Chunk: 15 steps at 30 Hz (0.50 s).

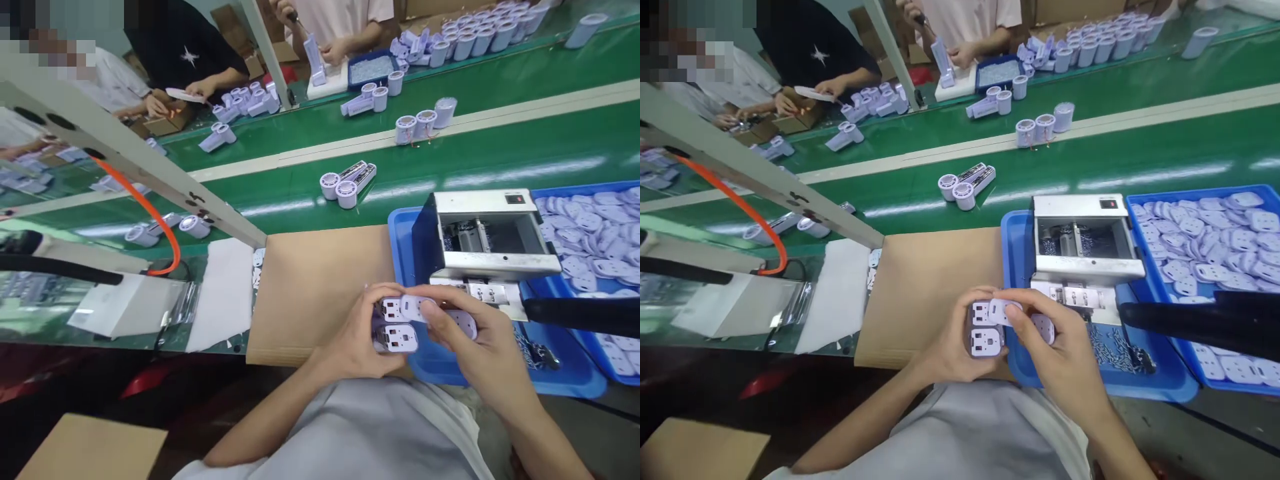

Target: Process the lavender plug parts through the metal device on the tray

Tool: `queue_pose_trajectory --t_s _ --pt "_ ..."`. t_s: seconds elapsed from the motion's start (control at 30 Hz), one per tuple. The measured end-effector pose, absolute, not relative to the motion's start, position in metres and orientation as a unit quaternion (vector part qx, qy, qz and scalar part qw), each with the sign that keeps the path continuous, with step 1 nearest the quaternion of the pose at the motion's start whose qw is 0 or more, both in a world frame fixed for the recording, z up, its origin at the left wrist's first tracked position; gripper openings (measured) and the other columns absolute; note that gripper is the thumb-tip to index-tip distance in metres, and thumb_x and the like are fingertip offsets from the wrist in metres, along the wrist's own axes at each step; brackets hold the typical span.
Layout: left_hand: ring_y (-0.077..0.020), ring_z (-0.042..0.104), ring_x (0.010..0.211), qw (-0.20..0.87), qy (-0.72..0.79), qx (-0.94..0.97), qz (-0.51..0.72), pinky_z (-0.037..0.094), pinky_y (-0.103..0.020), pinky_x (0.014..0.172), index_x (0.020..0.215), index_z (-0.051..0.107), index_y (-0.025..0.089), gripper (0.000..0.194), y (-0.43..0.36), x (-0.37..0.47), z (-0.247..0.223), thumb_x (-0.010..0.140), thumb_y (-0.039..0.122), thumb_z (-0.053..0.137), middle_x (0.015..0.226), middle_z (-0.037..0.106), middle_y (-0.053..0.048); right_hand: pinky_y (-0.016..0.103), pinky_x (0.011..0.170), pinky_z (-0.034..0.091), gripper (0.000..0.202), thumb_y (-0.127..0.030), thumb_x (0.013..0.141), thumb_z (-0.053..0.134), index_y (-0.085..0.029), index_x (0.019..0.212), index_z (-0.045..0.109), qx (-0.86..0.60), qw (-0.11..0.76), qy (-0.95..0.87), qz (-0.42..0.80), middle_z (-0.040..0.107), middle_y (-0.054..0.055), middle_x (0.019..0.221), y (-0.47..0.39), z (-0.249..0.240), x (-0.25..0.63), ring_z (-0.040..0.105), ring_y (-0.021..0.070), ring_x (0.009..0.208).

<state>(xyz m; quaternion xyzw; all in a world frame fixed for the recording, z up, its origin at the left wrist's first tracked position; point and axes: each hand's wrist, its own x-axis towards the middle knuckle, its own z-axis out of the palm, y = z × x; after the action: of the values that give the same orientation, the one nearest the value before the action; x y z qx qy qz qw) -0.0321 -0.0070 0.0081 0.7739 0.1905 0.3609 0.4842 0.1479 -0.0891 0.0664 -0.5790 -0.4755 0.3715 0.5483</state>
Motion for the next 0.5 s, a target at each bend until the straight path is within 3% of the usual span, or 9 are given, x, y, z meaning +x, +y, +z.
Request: queue_pose_trajectory --t_s 0.07,0.17,0.23,0.37,0.43,0.5 --pt "-0.0304 0.066 0.137 0.474 0.173 0.768 0.395 0.063 -0.049 0.107 0.154 0.031 0.033 0.1 -0.01 -0.028 -0.001 0.071 0.012 0.082 0.148 0.057 -0.014 0.0 0.07 0.049 0.02 -0.041 0.111 0.072 -0.026 0.114 0.084 -0.571 0.523 -0.514 0.368 0.066 0.002 0.101 -0.08 0.073 0.148 0.059 0.002 0.076" --pt "-0.0277 0.067 0.131 0.449 0.15 0.764 0.44 0.064 -0.049 0.104 0.157 0.016 0.036 0.114 -0.013 -0.021 -0.015 0.068 0.012 0.084 0.142 0.054 -0.011 0.001 0.06 0.041 0.024 -0.04 0.111 0.07 -0.021 0.113 0.084 -0.573 0.485 -0.556 0.357 0.053 0.002 0.077 -0.071 0.079 0.144 0.05 0.0011 0.065" --pt "-0.026 0.069 0.125 0.432 0.138 0.764 0.459 0.064 -0.047 0.1 0.156 0.017 0.037 0.116 -0.013 -0.019 -0.022 0.066 0.014 0.087 0.14 0.053 -0.009 0.004 0.057 0.039 0.027 -0.04 0.112 0.067 -0.016 0.112 0.08 -0.574 0.473 -0.568 0.353 0.045 0.001 0.07 -0.069 0.08 0.139 0.046 0.0023 0.062" --pt "-0.0245 0.07 0.119 0.414 0.131 0.764 0.477 0.064 -0.046 0.095 0.148 0.024 0.04 0.104 -0.01 -0.016 -0.022 0.07 0.02 0.089 0.138 0.053 -0.007 0.007 0.056 0.037 0.019 -0.032 0.113 0.069 -0.013 0.114 0.067 -0.581 0.488 -0.574 0.309 0.046 0.0 0.075 -0.072 0.075 0.131 0.044 0.0026 0.063" --pt "-0.0238 0.07 0.117 0.411 0.132 0.766 0.477 0.063 -0.047 0.097 0.142 0.027 0.039 0.094 -0.007 -0.013 -0.019 0.073 0.021 0.088 0.137 0.055 -0.007 0.005 0.064 0.041 0.019 -0.03 0.111 0.072 -0.013 0.114 0.063 -0.589 0.525 -0.545 0.284 0.049 0.002 0.085 -0.076 0.074 0.133 0.047 0.0029 0.073" --pt "-0.0241 0.068 0.12 0.405 0.134 0.766 0.481 0.062 -0.047 0.098 0.136 0.029 0.039 0.087 -0.003 -0.01 -0.017 0.074 0.019 0.086 0.137 0.055 -0.007 0.008 0.077 0.049 0.024 -0.038 0.114 0.064 -0.014 0.118 0.064 -0.575 0.572 -0.49 0.319 0.051 0.006 0.096 -0.081 0.075 0.137 0.052 0.0059 0.085"
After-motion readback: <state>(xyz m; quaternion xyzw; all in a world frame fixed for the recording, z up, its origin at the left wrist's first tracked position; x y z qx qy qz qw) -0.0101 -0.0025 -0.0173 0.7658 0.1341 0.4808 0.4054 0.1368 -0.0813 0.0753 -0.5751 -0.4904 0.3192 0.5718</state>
